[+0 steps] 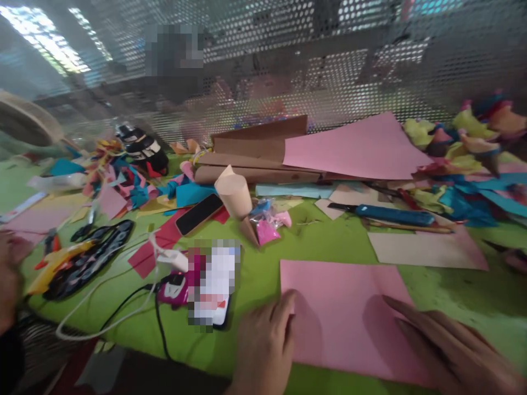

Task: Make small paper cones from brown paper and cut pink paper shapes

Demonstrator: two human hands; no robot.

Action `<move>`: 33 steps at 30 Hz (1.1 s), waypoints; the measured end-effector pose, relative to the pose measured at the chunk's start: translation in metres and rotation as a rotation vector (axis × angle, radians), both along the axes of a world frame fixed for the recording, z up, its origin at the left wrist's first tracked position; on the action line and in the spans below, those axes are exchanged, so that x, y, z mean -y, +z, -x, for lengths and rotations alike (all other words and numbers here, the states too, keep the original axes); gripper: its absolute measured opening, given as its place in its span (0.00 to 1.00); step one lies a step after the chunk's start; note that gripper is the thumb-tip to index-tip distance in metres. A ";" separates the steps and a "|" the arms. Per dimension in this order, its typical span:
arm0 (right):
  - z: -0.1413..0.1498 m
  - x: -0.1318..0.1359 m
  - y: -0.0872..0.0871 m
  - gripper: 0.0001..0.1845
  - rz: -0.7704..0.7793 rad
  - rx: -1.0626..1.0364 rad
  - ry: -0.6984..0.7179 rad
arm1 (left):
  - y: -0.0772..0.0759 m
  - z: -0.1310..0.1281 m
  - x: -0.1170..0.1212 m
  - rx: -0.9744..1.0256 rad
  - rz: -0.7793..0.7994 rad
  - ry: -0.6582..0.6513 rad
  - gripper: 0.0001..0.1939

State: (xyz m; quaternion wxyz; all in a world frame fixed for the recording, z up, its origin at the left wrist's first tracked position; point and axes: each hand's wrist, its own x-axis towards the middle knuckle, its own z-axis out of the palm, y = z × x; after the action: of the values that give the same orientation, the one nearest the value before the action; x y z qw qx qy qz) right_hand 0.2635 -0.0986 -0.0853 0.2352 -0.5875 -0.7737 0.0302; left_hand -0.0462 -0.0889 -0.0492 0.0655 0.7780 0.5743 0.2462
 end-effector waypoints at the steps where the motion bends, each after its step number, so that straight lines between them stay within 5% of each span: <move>1: 0.004 -0.001 0.008 0.19 -0.010 0.011 -0.014 | 0.000 0.002 -0.001 -0.013 0.011 -0.023 0.22; 9: 0.031 -0.013 0.046 0.16 -0.036 -0.023 -0.029 | -0.005 0.016 -0.004 -0.057 -0.002 -0.068 0.19; 33: 0.029 -0.013 0.038 0.20 0.011 0.004 -0.071 | -0.001 0.019 -0.007 -0.149 -0.060 -0.075 0.19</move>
State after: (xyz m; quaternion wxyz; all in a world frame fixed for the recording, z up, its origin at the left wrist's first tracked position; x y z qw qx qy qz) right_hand 0.2344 -0.0858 -0.0477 0.2315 -0.6158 -0.7527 0.0249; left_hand -0.0650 -0.0819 -0.0497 0.0084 0.8166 0.5405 0.2024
